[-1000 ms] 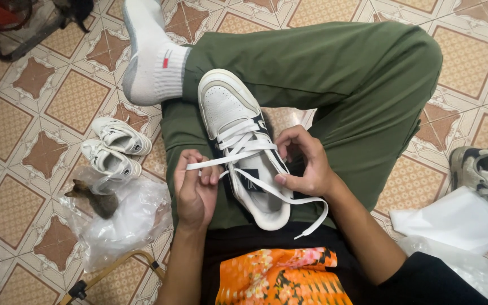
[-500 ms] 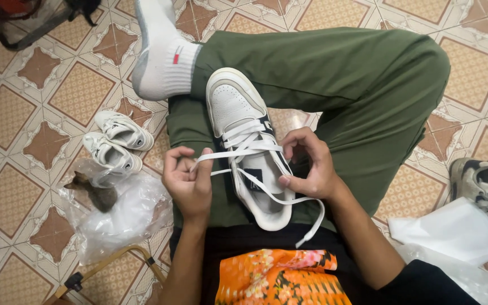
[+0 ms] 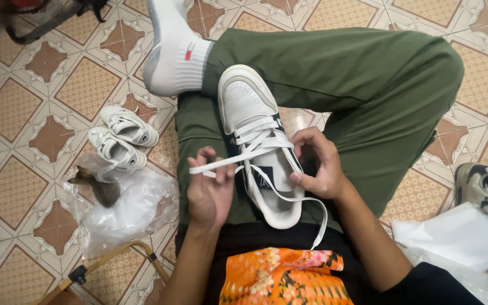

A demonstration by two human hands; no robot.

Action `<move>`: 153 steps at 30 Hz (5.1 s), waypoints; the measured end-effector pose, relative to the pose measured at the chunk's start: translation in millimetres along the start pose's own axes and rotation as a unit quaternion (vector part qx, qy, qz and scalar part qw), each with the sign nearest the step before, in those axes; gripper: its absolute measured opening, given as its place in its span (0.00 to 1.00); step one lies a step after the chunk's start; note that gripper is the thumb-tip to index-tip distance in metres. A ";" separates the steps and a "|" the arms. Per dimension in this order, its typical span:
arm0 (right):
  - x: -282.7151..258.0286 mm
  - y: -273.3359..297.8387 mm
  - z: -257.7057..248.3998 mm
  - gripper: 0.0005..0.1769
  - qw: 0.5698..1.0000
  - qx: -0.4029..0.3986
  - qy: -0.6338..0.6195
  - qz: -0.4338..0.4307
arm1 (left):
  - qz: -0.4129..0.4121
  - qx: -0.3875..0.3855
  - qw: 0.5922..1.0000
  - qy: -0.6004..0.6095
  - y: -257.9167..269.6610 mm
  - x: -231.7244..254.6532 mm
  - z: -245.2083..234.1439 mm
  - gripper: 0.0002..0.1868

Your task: A person sitting on the floor laces a white sneaker, threading the laces through the eyelets one by one.

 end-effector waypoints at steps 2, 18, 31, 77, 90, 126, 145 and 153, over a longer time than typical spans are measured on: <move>-0.2 -1.6 0.1 0.38 1.000 -0.002 0.004 -0.003 | -0.038 -0.031 0.998 0.050 -2.6 -8.8 -4.3 0.23; 4.4 4.4 0.9 0.38 1.000 0.000 -0.008 0.013 | -0.038 -0.068 0.995 0.061 -6.8 -17.5 -17.2 0.28; 3.6 3.8 1.4 0.40 1.000 -0.010 -0.001 0.019 | -0.020 0.085 0.995 -0.046 -11.1 3.6 -15.6 0.05; -16.2 -5.5 -39.9 0.27 0.862 0.160 -0.479 0.034 | 0.382 0.043 0.832 -0.400 14.0 75.3 3.8 0.13; -17.8 -7.5 -42.9 0.26 0.849 0.170 -0.500 0.030 | 0.031 0.005 0.996 -0.085 -1.3 42.8 45.7 0.26; -0.7 -1.6 -38.3 0.32 0.881 0.181 -0.433 0.054 | 0.262 -0.004 0.948 -0.179 -21.3 48.2 -54.7 0.22; 1.1 -1.3 -29.0 0.29 0.895 0.205 -0.386 0.091 | 0.166 0.196 0.961 -0.105 -20.6 92.0 -50.1 0.25; 3.0 0.4 -29.1 0.29 0.892 0.201 -0.392 0.098 | -0.058 0.076 0.992 0.086 -18.0 59.9 -33.8 0.35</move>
Point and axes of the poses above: each hand's wrist, its own y-axis away from the middle knuckle, its own z-axis out of the palm, x = y × z, the point moved 5 cm from there along -y, towards the middle knuckle, and after that the axes turned 2 degrees about -z, right-handed, at the moved point
